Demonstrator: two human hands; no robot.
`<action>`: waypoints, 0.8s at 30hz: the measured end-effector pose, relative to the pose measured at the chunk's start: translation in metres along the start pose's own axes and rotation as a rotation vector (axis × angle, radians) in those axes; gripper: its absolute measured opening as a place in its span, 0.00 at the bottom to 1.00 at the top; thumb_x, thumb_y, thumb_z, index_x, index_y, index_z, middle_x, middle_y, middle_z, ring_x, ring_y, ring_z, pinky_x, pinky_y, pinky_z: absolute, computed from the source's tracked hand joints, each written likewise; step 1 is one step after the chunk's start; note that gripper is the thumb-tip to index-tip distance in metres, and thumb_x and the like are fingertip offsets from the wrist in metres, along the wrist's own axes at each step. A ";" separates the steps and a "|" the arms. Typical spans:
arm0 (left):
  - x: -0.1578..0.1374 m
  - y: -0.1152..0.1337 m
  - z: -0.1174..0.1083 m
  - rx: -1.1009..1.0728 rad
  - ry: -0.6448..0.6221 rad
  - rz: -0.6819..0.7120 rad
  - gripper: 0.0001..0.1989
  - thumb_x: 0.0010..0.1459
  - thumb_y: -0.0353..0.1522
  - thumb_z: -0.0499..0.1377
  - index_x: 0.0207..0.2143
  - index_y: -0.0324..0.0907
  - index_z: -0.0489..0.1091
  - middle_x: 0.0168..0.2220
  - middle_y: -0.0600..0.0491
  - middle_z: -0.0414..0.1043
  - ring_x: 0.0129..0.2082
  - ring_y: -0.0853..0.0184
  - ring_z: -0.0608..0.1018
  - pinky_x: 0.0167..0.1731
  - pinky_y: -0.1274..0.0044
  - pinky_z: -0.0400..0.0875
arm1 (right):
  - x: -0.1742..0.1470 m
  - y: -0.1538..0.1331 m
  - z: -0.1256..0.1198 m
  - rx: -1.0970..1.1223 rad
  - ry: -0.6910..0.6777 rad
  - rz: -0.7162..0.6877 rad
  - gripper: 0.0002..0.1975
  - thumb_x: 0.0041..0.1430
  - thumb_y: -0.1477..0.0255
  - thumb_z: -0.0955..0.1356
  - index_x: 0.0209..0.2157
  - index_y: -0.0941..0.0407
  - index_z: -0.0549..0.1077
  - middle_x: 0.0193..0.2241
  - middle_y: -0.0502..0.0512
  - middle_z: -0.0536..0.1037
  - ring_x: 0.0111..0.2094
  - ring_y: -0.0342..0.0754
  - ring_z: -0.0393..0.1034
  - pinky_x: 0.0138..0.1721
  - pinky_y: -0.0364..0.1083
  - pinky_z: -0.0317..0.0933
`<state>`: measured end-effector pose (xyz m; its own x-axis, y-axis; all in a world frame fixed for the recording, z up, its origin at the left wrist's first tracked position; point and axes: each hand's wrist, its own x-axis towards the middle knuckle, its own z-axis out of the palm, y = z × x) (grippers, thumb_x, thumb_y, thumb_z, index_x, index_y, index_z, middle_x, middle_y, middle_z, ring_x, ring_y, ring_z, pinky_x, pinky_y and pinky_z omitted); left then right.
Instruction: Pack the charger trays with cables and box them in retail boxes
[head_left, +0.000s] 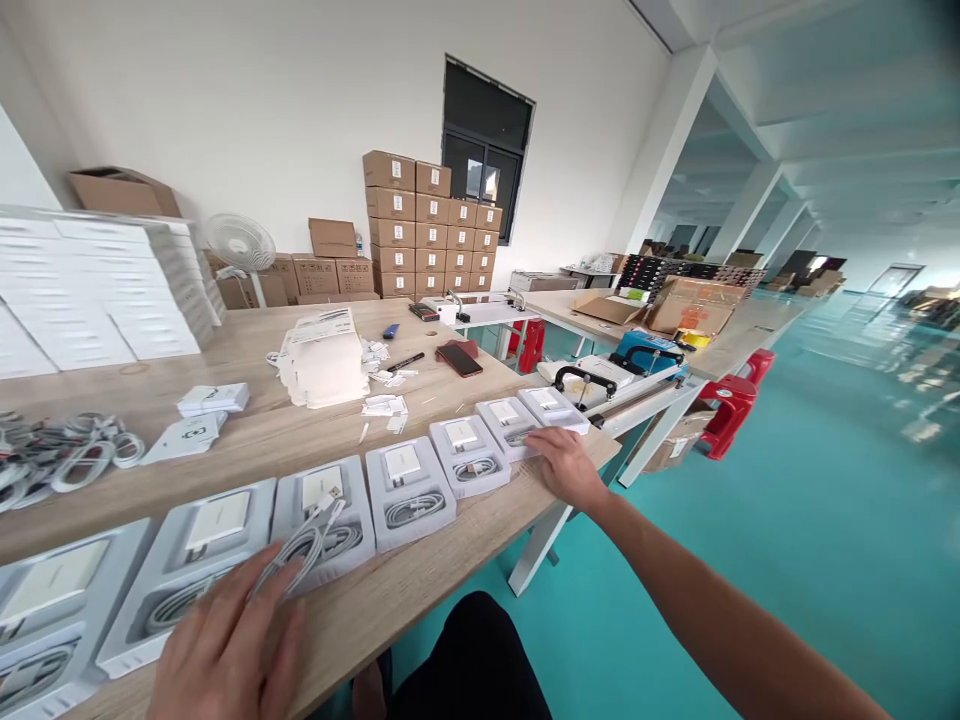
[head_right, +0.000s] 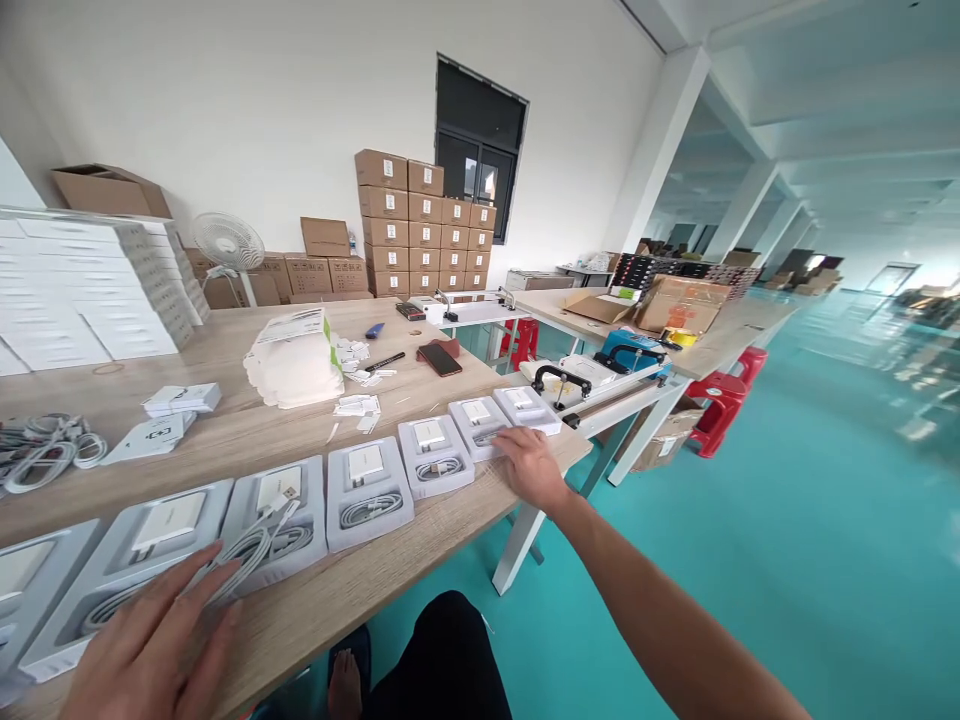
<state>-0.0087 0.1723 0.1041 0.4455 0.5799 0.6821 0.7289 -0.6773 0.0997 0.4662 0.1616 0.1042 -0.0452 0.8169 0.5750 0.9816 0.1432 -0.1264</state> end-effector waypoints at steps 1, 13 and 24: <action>0.001 0.000 0.005 0.012 -0.014 0.003 0.21 0.60 0.39 0.54 0.55 0.43 0.64 0.58 0.41 0.67 0.53 0.45 0.71 0.49 0.55 0.65 | -0.002 -0.002 0.001 -0.017 -0.012 -0.002 0.28 0.51 0.86 0.60 0.51 0.55 0.73 0.50 0.59 0.75 0.52 0.54 0.66 0.55 0.56 0.55; 0.000 0.001 0.005 0.016 0.066 -0.038 0.11 0.63 0.30 0.55 0.46 0.40 0.71 0.45 0.45 0.77 0.50 0.55 0.75 0.52 0.63 0.68 | -0.008 -0.002 0.012 -0.173 0.116 -0.028 0.25 0.56 0.84 0.59 0.53 0.57 0.69 0.54 0.62 0.70 0.56 0.58 0.62 0.55 0.58 0.55; -0.015 0.071 -0.051 -0.617 0.059 -0.997 0.21 0.49 0.51 0.62 0.40 0.49 0.75 0.36 0.54 0.82 0.40 0.56 0.81 0.40 0.71 0.76 | -0.068 -0.186 -0.023 1.182 -0.337 0.327 0.22 0.63 0.63 0.66 0.58 0.47 0.63 0.48 0.58 0.73 0.37 0.48 0.73 0.37 0.48 0.68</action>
<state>0.0102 0.0925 0.1376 -0.2172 0.9668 0.1347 0.3587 -0.0493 0.9321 0.2913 0.0669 0.1076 -0.0484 0.9843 0.1698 0.2005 0.1761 -0.9637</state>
